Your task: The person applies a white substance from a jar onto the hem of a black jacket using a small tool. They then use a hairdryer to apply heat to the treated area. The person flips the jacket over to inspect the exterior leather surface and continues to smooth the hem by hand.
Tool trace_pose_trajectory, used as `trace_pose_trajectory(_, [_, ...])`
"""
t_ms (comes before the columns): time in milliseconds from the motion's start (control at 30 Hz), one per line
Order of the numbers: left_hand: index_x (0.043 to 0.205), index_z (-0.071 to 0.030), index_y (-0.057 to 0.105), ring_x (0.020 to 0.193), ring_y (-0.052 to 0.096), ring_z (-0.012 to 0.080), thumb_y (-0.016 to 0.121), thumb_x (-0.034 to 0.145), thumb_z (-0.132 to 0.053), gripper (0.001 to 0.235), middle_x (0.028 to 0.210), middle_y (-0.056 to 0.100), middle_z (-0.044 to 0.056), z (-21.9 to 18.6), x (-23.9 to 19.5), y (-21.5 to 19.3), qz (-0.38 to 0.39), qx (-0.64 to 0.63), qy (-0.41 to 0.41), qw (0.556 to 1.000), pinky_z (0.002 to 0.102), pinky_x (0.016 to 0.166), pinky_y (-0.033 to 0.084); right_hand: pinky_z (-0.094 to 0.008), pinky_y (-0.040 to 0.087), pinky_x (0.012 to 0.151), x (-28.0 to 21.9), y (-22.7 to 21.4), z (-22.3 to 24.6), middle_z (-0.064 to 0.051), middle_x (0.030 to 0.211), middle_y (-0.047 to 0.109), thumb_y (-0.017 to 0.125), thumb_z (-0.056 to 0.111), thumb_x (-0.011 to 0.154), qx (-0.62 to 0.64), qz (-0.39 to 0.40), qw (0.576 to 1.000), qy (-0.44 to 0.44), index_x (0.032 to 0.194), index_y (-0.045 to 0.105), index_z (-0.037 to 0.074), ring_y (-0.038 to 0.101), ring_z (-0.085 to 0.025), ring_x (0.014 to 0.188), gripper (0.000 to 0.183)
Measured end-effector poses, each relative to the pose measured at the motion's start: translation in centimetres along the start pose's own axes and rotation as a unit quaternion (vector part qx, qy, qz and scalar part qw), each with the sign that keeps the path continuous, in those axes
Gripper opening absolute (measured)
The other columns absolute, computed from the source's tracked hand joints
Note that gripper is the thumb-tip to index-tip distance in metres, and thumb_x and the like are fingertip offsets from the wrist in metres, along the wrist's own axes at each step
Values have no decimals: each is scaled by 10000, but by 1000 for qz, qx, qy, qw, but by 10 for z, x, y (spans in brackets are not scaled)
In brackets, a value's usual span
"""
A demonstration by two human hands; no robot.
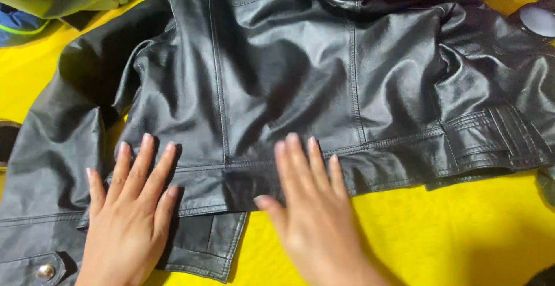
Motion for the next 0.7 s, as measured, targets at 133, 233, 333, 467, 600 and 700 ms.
trace_pose_trajectory(133, [1618, -348, 339, 1596, 210, 318, 403, 981, -445, 647, 1723, 283, 50, 4, -3, 4, -15, 19, 12, 1000, 692, 1162, 185, -511, 309, 1176, -4, 18, 48, -117, 1605, 474, 666, 465, 949, 108, -33, 985, -132, 1523, 488, 64, 406, -277, 1500, 723])
trace_pose_trajectory(233, [1593, -439, 342, 1597, 188, 281, 390, 972, -492, 625, 1718, 275, -11, 21, -5, 4, 14, 27, 1, 1000, 698, 1132, 184, -467, 282, 1187, -12, 21, 37, -62, 1622, 450, 517, 565, 1008, 29, -33, 994, -96, 1555, 460, 115, 387, -235, 1503, 711])
trace_pose_trajectory(333, [1596, -421, 341, 1575, 205, 279, 445, 937, -495, 671, 1706, 283, -4, 28, -8, 1, 40, -1, -35, 999, 672, 1139, 172, -459, 203, 1218, -27, 25, 14, -50, 1647, 370, 326, 660, 1046, -96, -3, 995, 0, 1595, 329, 98, 301, -192, 1537, 786])
trace_pose_trajectory(467, [1546, -235, 527, 1545, 381, 462, 668, 856, -244, 704, 1709, 399, 184, 11, -24, -18, -82, -41, -86, 992, 750, 1133, 309, -468, 210, 1223, -29, -7, -16, -185, 1638, 358, 379, 564, 1052, -15, -2, 998, 62, 1530, 402, 11, 308, -302, 1532, 730])
trace_pose_trajectory(600, [1560, -240, 466, 1584, 360, 329, 544, 885, -459, 714, 1713, 376, 100, -12, -34, -10, -99, -7, 60, 993, 628, 1202, 312, -405, 140, 1263, -36, -1, -35, -13, 1717, 217, 350, 716, 999, -163, -15, 985, -47, 1664, 210, 245, 170, -216, 1593, 827])
trace_pose_trajectory(700, [1585, -353, 389, 1530, 403, 162, 452, 843, -688, 817, 1693, 383, -28, -7, -42, -5, -49, 113, 121, 985, 471, 1117, 418, -340, 85, 1295, -44, -5, -54, 50, 1726, 158, 190, 789, 1024, -326, -12, 945, -40, 1684, 137, 259, 119, -131, 1605, 848])
Point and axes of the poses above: each hand's wrist, its own x-axis towards the middle knuckle, its own y-axis out of the palm, z = x × y, the point moved 3 cm from there along x, towards the middle knuckle
